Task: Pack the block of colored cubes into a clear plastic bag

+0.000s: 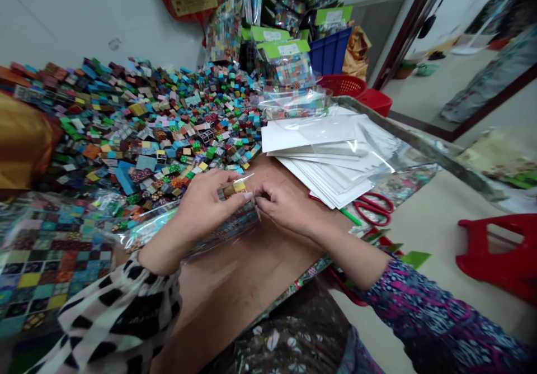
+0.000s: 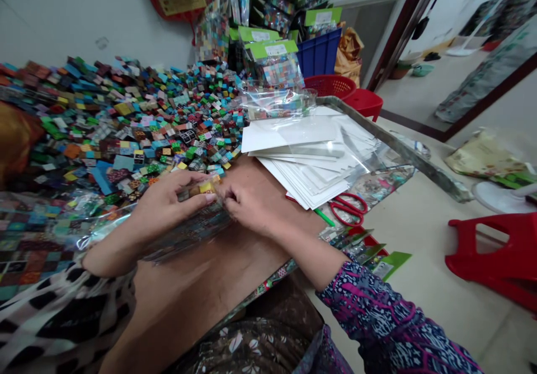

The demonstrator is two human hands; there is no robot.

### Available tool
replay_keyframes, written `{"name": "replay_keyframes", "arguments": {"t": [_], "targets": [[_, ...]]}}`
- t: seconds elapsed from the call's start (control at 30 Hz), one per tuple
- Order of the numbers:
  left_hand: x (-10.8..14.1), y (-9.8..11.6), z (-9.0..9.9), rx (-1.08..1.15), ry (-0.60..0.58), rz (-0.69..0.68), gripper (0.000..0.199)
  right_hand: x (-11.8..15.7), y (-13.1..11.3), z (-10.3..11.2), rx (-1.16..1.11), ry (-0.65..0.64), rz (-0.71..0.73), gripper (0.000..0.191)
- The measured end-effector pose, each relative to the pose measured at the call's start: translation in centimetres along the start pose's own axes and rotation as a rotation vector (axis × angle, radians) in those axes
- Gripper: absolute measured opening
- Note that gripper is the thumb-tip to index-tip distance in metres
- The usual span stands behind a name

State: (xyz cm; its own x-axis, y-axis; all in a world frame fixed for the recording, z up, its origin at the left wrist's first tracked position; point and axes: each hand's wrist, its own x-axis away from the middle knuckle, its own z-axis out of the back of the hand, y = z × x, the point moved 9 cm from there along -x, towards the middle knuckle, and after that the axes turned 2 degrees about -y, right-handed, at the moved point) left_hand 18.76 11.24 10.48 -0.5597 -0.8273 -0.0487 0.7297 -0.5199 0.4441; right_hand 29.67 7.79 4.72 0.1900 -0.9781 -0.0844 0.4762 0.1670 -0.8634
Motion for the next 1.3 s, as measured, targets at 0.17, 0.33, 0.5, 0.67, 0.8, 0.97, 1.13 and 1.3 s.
{"name": "replay_keyframes", "arguments": {"t": [0.17,0.33,0.5,0.67,0.8,0.97,1.13,1.3], "targets": [[0.2,-0.3,0.4,0.058,0.047,0.019,0.061,0.0,1.6,-0.6,-0.107,0.015,-0.091,0.02],[0.0,-0.4,-0.1,0.008,0.007,0.008,0.053,-0.1,2.0,-0.8,-0.143,0.058,-0.115,0.02],[-0.1,-0.4,-0.4,-0.082,-0.021,0.041,0.047,-0.2,2.5,-1.1,-0.178,0.079,-0.126,0.019],[0.0,-0.6,-0.5,-0.083,-0.029,0.084,0.044,0.1,3.7,-1.0,-0.313,0.006,-0.051,0.006],[0.0,-0.4,-0.5,-0.069,-0.006,0.059,0.04,-0.4,2.6,-0.6,-0.538,-0.039,0.16,0.04],[0.4,-0.1,0.4,-0.051,0.117,0.022,0.043,-2.6,0.6,-3.6,-0.711,-0.242,0.183,0.05],[0.9,0.2,0.8,-0.007,0.175,-0.045,0.051,-3.3,0.9,-5.0,-0.707,-0.269,0.19,0.051],[1.5,0.1,1.4,0.013,0.263,-0.072,0.044,-2.7,2.4,-5.4,-0.666,-0.212,0.187,0.056]]}}
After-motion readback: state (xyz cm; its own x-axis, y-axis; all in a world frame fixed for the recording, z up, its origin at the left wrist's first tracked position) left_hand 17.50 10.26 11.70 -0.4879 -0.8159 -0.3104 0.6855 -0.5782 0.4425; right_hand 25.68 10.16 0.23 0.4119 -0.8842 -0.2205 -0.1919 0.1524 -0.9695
